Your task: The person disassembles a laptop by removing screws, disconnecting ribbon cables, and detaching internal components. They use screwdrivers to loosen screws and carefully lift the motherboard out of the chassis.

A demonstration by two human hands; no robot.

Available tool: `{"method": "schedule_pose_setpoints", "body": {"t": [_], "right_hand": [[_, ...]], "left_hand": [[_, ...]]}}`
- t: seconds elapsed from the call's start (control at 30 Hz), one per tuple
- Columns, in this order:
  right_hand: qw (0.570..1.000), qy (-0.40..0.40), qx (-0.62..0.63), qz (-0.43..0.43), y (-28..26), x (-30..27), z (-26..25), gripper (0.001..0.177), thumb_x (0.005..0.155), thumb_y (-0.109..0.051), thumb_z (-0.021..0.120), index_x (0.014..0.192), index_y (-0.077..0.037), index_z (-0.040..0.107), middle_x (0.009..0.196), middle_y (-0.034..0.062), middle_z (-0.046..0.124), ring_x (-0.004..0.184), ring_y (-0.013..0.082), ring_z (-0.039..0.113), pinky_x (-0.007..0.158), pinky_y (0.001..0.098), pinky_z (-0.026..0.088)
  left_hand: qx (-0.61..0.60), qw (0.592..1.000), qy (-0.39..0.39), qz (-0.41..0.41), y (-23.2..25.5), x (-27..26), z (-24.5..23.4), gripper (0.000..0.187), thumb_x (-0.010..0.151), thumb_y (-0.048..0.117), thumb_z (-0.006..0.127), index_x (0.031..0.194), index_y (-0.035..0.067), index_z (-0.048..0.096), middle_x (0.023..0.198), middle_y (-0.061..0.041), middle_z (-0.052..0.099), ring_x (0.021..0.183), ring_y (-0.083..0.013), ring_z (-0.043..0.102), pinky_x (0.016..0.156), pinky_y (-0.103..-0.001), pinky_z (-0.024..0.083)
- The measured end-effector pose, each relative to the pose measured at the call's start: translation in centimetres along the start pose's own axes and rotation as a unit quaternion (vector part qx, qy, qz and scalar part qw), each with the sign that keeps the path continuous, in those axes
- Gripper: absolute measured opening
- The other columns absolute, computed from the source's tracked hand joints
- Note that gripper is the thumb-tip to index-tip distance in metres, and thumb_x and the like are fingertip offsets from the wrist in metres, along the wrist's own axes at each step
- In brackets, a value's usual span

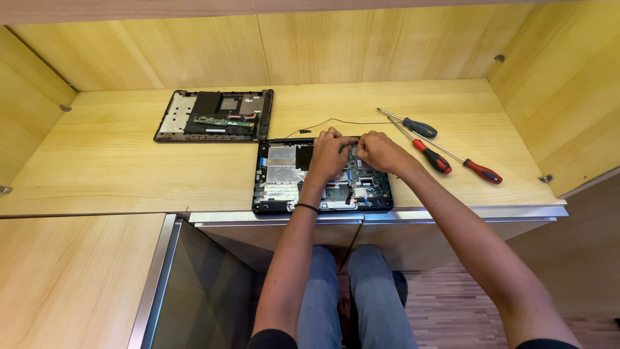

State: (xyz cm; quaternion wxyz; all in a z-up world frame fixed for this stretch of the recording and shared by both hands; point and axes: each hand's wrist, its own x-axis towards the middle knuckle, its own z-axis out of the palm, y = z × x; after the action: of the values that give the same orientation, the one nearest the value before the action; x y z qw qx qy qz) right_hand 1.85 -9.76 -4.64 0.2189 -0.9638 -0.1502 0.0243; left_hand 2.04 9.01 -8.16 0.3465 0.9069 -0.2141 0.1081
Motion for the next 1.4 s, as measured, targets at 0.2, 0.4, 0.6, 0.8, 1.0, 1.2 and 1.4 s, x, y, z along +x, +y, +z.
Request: {"method": "schedule_pose_setpoints", "body": {"t": [0.2, 0.4, 0.6, 0.8, 1.0, 1.2, 1.4], "right_hand": [[1.0, 0.017, -0.002, -0.013, 0.1, -0.1, 0.5, 0.022, 0.092, -0.026, 0.062, 0.091, -0.004, 0.066, 0.091, 0.0213, 0.067, 0.096, 0.0449, 0.07, 0.083, 0.0548, 0.056], [0.998, 0.056, -0.007, -0.01, 0.9, 0.0, 0.3, 0.024, 0.096, -0.03, 0.058, 0.093, -0.006, 0.061, 0.092, 0.0198, 0.064, 0.097, 0.0455, 0.069, 0.083, 0.0565, 0.056], [0.996, 0.026, 0.083, 0.028, -2.3, -2.8, -2.4, 0.019, 0.091, -0.02, 0.069, 0.101, -0.004, 0.073, 0.091, 0.0177, 0.073, 0.096, 0.0363, 0.073, 0.081, 0.0489, 0.056], [0.998, 0.017, 0.054, 0.006, -1.8, -1.8, -1.7, 0.018, 0.086, -0.022, 0.076, 0.096, -0.007, 0.077, 0.089, 0.0174, 0.074, 0.093, 0.0356, 0.074, 0.081, 0.0471, 0.057], [1.0, -0.007, -0.019, 0.014, 0.6, 0.5, 0.5, 0.023, 0.092, -0.028, 0.065, 0.091, -0.007, 0.076, 0.092, 0.0215, 0.07, 0.098, 0.0435, 0.071, 0.084, 0.0512, 0.056], [1.0, 0.014, -0.017, 0.009, 1.2, 0.8, 1.1, 0.021, 0.092, -0.025, 0.065, 0.091, -0.005, 0.068, 0.094, 0.0198, 0.064, 0.1, 0.0455, 0.069, 0.085, 0.0513, 0.056], [0.996, 0.014, 0.083, 0.019, -2.3, -3.5, -2.8, 0.019, 0.095, -0.015, 0.065, 0.104, 0.0, 0.072, 0.095, 0.0249, 0.069, 0.098, 0.0406, 0.071, 0.084, 0.0494, 0.055]], "left_hand": [[0.0, 1.0, 0.001, 0.003, -0.1, 0.0, 0.1, 0.022, 0.096, 0.028, 0.066, 0.114, 0.034, 0.077, 0.104, 0.0, 0.054, 0.111, -0.026, 0.056, 0.101, -0.04, 0.042], [-0.005, 1.0, 0.002, 0.002, 0.3, -0.2, -0.3, 0.022, 0.096, 0.027, 0.066, 0.115, 0.032, 0.077, 0.105, -0.001, 0.054, 0.111, -0.0263, 0.056, 0.101, -0.04, 0.042], [-0.008, 1.0, 0.003, 0.009, 0.4, -0.2, -0.5, 0.022, 0.095, 0.026, 0.067, 0.113, 0.031, 0.078, 0.103, -0.002, 0.054, 0.109, -0.0275, 0.057, 0.099, -0.041, 0.043], [-0.006, 1.0, 0.007, 0.012, 0.1, 0.0, -0.2, 0.022, 0.094, 0.027, 0.067, 0.113, 0.032, 0.077, 0.102, -0.002, 0.055, 0.109, -0.0282, 0.057, 0.099, -0.042, 0.043], [-0.005, 1.0, 0.003, 0.005, 0.1, -0.2, -0.2, 0.021, 0.095, 0.027, 0.067, 0.112, 0.033, 0.077, 0.103, -0.001, 0.054, 0.109, -0.0268, 0.056, 0.1, -0.041, 0.043], [-0.011, 1.0, 0.004, 0.007, -0.1, -0.1, 0.0, 0.022, 0.095, 0.027, 0.067, 0.113, 0.033, 0.077, 0.102, 0.0, 0.053, 0.109, -0.0261, 0.055, 0.101, -0.042, 0.043], [-0.016, 1.0, -0.002, 0.005, 0.3, -0.3, -0.5, 0.022, 0.095, 0.027, 0.066, 0.113, 0.032, 0.077, 0.103, -0.001, 0.053, 0.109, -0.0265, 0.056, 0.101, -0.041, 0.042]]}}
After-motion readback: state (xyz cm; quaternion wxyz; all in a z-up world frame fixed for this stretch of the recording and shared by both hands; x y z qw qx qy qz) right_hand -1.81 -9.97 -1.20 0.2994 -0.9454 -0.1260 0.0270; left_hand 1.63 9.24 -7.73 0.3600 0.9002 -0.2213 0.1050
